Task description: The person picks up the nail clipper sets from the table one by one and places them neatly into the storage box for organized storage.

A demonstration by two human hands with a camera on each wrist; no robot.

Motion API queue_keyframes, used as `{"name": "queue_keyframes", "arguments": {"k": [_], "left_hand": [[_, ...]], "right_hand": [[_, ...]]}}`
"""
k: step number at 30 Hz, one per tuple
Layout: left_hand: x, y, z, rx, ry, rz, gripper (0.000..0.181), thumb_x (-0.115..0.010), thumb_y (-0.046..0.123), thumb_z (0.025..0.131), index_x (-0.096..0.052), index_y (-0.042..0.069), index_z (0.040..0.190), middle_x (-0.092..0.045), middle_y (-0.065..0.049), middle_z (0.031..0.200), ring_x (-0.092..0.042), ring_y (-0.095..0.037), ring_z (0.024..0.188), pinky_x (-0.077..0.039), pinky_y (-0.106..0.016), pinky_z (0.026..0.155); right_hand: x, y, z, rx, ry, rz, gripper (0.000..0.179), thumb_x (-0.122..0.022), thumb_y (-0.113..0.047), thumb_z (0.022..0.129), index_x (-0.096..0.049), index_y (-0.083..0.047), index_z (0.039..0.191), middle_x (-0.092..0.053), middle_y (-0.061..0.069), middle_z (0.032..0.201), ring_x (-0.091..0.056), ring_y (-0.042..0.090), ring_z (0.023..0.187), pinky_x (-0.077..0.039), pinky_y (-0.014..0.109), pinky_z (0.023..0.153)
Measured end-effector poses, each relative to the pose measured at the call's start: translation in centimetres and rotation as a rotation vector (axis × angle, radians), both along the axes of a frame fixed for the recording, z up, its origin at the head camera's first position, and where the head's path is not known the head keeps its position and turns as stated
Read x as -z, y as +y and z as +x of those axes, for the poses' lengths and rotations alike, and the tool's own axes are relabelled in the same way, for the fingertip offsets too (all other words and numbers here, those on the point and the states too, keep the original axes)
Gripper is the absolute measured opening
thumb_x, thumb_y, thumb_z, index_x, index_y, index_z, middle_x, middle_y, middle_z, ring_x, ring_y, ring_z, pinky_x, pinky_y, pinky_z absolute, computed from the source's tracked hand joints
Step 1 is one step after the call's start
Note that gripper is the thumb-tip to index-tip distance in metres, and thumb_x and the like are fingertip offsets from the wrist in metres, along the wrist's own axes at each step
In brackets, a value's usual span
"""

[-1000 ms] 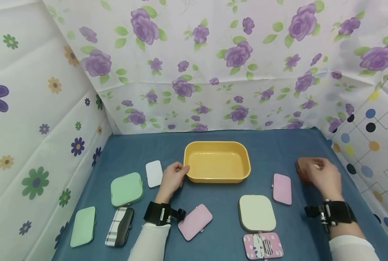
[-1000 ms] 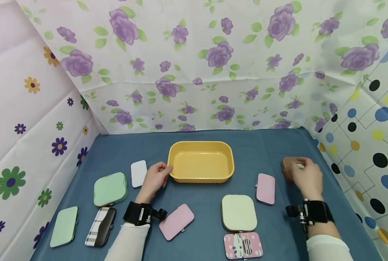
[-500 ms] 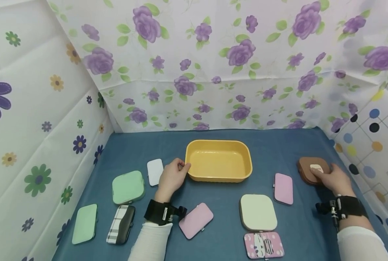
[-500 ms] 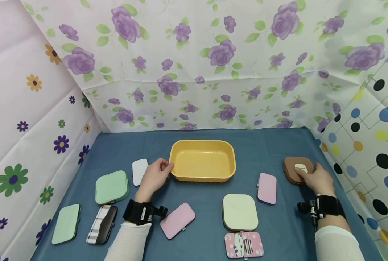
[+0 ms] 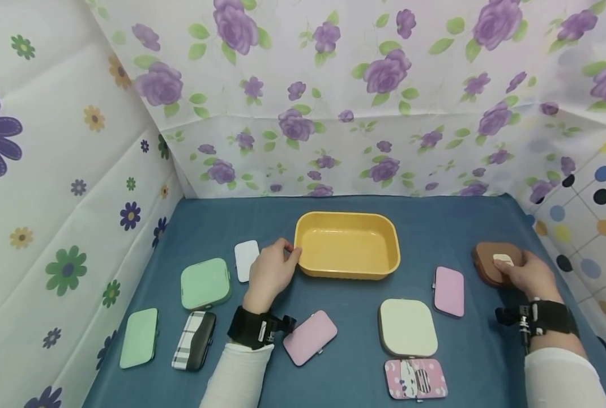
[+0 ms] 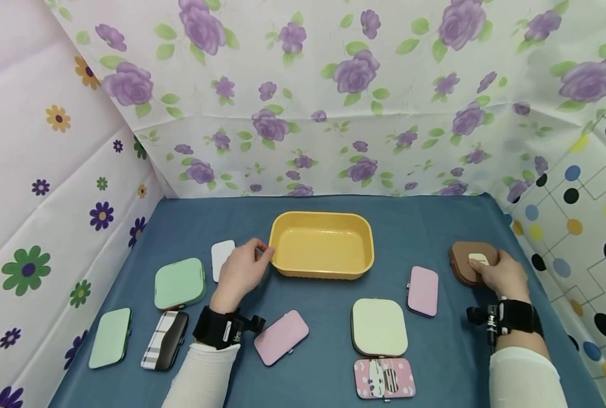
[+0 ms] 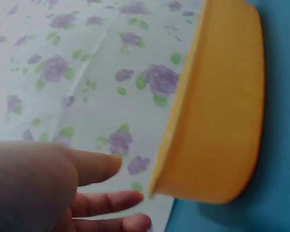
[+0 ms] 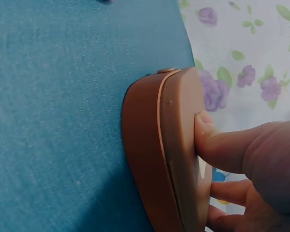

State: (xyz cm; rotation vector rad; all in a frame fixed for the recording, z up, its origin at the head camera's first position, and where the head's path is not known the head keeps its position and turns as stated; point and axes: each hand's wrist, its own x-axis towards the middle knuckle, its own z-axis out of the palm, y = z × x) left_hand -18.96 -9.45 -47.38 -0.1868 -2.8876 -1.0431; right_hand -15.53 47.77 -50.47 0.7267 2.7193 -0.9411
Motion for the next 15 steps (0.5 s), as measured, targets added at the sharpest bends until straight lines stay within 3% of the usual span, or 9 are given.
{"name": "queue_keyframes", "arguments": {"k": [5, 7, 10, 15], "left_hand": [[-0.20, -0.14, 0.28, 0.006, 0.043, 0.044, 0.029, -0.064, 0.039, 0.109, -0.072, 0.011, 0.106, -0.055, -0.001, 0.071, -0.051, -0.017, 0.057, -0.040, -0.034, 0.051], [-0.18, -0.12, 0.06, 0.015, 0.038, 0.102, 0.027, -0.064, 0.037, 0.109, -0.071, 0.010, 0.106, -0.057, -0.002, 0.074, -0.052, -0.018, 0.059, -0.041, -0.034, 0.053], [-0.34, -0.03, -0.29, 0.058, 0.001, 0.271, 0.025, -0.064, 0.033, 0.110, -0.070, 0.009, 0.107, -0.059, -0.004, 0.079, -0.056, -0.022, 0.064, -0.044, -0.034, 0.059], [-0.86, 0.07, -0.55, 0.152, -0.151, 0.610, 0.028, -0.062, 0.031, 0.111, -0.069, 0.004, 0.110, -0.060, -0.009, 0.078, -0.060, -0.034, 0.066, -0.046, -0.032, 0.059]], "right_hand": [[0.39, -0.30, 0.30, -0.007, 0.003, -0.004, 0.101, -0.053, -0.056, 0.108, -0.008, 0.017, 0.161, -0.022, 0.052, 0.154, -0.030, 0.067, 0.138, -0.028, 0.076, 0.112], [0.45, -0.25, 0.27, -0.006, 0.008, -0.012, 0.102, -0.053, -0.058, 0.107, -0.009, 0.017, 0.161, -0.023, 0.052, 0.154, -0.031, 0.067, 0.136, -0.029, 0.076, 0.111], [0.45, -0.08, 0.19, -0.004, 0.010, -0.021, 0.103, -0.052, -0.059, 0.107, -0.008, 0.017, 0.161, -0.022, 0.052, 0.154, -0.030, 0.068, 0.137, -0.029, 0.077, 0.111], [0.45, 0.07, 0.28, -0.006, 0.020, -0.035, 0.103, -0.051, -0.060, 0.107, -0.009, 0.017, 0.161, -0.024, 0.052, 0.153, -0.031, 0.067, 0.135, -0.030, 0.078, 0.109]]}}
